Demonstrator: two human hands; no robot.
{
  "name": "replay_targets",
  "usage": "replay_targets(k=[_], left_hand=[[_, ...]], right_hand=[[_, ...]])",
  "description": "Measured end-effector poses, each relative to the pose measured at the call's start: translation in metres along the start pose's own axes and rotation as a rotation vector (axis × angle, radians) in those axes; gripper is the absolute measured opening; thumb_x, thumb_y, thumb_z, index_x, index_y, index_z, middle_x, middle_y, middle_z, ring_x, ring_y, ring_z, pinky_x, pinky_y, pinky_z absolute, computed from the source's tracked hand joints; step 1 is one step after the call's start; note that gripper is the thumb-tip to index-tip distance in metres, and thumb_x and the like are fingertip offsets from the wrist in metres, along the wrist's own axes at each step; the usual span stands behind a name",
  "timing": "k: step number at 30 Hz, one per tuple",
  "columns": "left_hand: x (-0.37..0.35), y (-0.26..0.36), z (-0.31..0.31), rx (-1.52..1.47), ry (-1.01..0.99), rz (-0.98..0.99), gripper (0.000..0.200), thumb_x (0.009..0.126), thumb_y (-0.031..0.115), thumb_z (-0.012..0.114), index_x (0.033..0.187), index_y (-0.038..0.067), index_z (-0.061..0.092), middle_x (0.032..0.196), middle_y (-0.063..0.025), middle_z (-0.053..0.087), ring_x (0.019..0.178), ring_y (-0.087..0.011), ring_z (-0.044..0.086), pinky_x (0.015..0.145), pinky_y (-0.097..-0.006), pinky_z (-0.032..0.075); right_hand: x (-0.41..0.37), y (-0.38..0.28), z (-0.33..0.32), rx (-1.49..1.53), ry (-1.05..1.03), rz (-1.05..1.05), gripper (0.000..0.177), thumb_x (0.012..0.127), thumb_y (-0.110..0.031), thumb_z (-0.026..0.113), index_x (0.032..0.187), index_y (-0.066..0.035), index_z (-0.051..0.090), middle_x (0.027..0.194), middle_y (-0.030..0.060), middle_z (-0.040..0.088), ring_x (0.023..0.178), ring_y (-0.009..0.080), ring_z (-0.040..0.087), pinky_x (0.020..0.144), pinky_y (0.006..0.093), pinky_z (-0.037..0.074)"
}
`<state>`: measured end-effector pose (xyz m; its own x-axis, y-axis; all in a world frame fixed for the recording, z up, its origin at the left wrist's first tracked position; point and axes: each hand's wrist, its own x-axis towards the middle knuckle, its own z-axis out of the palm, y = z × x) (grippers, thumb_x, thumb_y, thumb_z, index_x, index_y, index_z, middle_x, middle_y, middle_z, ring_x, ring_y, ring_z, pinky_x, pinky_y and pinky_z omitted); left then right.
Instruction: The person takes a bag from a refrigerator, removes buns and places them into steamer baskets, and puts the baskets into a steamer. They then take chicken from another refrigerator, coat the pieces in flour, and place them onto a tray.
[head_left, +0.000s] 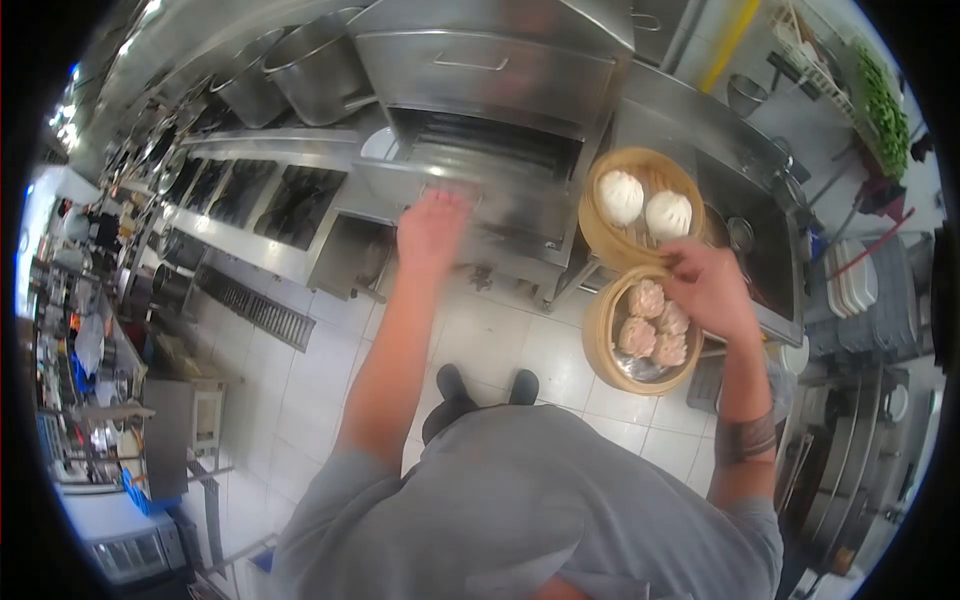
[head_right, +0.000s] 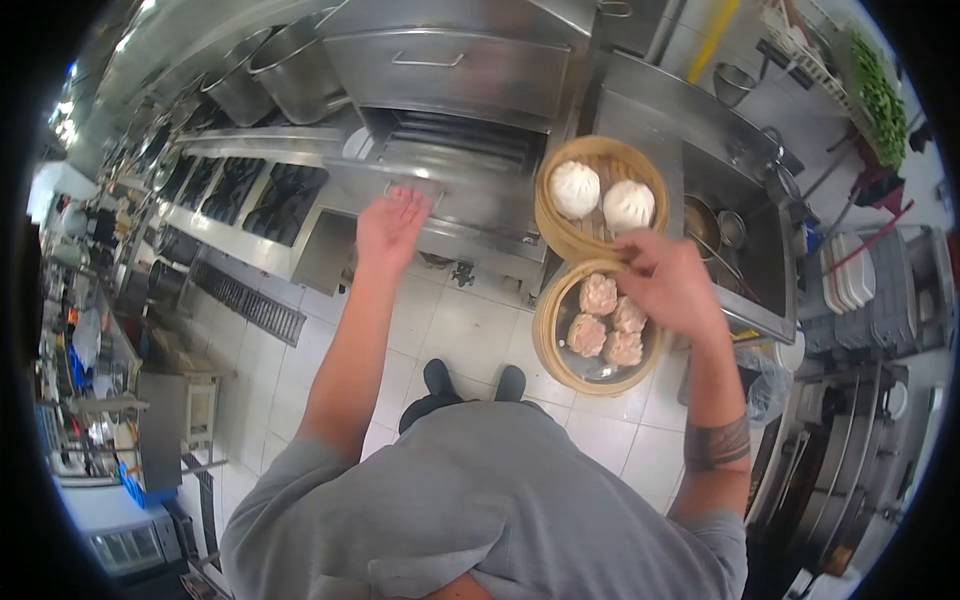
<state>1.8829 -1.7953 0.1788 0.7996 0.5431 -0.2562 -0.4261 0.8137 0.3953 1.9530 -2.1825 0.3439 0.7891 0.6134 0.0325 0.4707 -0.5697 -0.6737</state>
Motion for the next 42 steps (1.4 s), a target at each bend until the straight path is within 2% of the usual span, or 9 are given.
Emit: replay_targets(k=[3,6,13,20,30,32,34,35,42], left_hand=[[-0.068,0.025,-0.059,0.537,-0.170,0.138,0.060,0.092,0.004,0.055,0.146,-0.011,0.036,0.148,-0.0239,0.044,0.142,-0.0390,0.045,0.118,-0.0570,0.041],[-0.178,0.035,-0.042,0.260,0.087,0.097,0.058,0.095,0.009,0.052,0.146,-0.012,0.037,0.150,-0.0274,0.045,0.142,-0.0397,0.045,0.117,-0.0562,0.042],[-0.220,0.046,-0.058,0.278,0.167,0.146,0.054,0.089,0.007,0.052,0.139,-0.012,0.045,0.143,-0.0271,0.052,0.137,-0.0393,0.052,0.114,-0.0561,0.044],[-0.205,0.047,-0.054,0.335,0.133,0.060,0.051,0.089,0.007,0.052,0.136,-0.010,0.046,0.135,-0.0228,0.056,0.132,-0.0369,0.054,0.114,-0.0554,0.044],[-0.106,0.042,-0.011,0.454,0.103,-0.003,0.041,0.094,0.008,0.056,0.130,-0.008,0.048,0.135,-0.0222,0.053,0.134,-0.0366,0.052,0.116,-0.0554,0.043],[-0.066,0.038,-0.029,1.081,-0.284,0.198,0.032,0.094,0.007,0.059,0.122,-0.007,0.053,0.134,-0.0222,0.053,0.133,-0.0368,0.053,0.115,-0.0532,0.045],[-0.029,0.035,-0.013,0.754,-0.226,0.067,0.027,0.094,0.006,0.060,0.117,-0.006,0.055,0.131,-0.0211,0.055,0.131,-0.0354,0.055,0.114,-0.0512,0.046],[-0.010,0.031,-0.002,0.430,-0.171,-0.053,0.022,0.093,0.005,0.062,0.112,-0.005,0.057,0.129,-0.0200,0.057,0.128,-0.0339,0.057,0.113,-0.0491,0.048],[0.135,-0.005,0.030,0.703,-0.328,-0.087,0.004,0.083,0.002,0.068,0.082,0.002,0.072,0.087,-0.0069,0.065,0.082,-0.0178,0.058,0.074,-0.0356,0.046]], right_hand=[[0.055,-0.008,-0.010,-0.102,-0.124,-0.228,0.035,0.078,-0.008,0.076,0.113,-0.003,0.071,0.074,0.0107,0.072,0.063,0.0126,0.065,0.061,0.0312,0.051],[0.104,-0.036,0.016,0.067,-0.348,-0.248,0.031,0.079,-0.011,0.076,0.109,-0.004,0.072,0.074,0.0092,0.071,0.067,0.0129,0.065,0.064,0.0311,0.051],[0.181,-0.038,0.141,0.130,-0.422,-0.402,0.031,0.083,-0.007,0.074,0.113,-0.001,0.070,0.081,0.0090,0.072,0.073,0.0127,0.066,0.068,0.0304,0.053],[0.166,-0.030,0.184,-0.032,-0.183,-0.190,0.042,0.086,-0.019,0.073,0.121,0.002,0.067,0.097,0.0230,0.074,0.094,0.0378,0.073,0.085,0.0452,0.057],[0.107,-0.012,0.102,0.331,0.100,0.028,0.035,0.096,-0.017,0.068,0.125,0.002,0.066,0.090,0.0147,0.076,0.089,0.0232,0.074,0.083,0.0341,0.057],[0.087,0.004,0.099,0.524,0.168,0.075,0.032,0.098,-0.018,0.067,0.123,0.002,0.067,0.087,0.0103,0.076,0.086,0.0179,0.073,0.080,0.0316,0.057],[0.067,0.018,0.111,0.465,0.200,0.131,0.026,0.100,-0.018,0.065,0.116,0.002,0.070,0.086,0.0044,0.075,0.083,0.0108,0.069,0.075,0.0287,0.055],[0.060,0.025,0.123,0.435,0.159,0.162,0.024,0.100,-0.018,0.065,0.114,0.001,0.070,0.086,0.0061,0.075,0.080,0.0127,0.069,0.074,0.0290,0.054],[0.042,-0.029,0.259,0.145,-0.171,0.143,0.023,0.098,-0.020,0.064,0.112,-0.003,0.073,0.085,0.0147,0.075,0.079,0.0257,0.074,0.075,0.0352,0.056]])
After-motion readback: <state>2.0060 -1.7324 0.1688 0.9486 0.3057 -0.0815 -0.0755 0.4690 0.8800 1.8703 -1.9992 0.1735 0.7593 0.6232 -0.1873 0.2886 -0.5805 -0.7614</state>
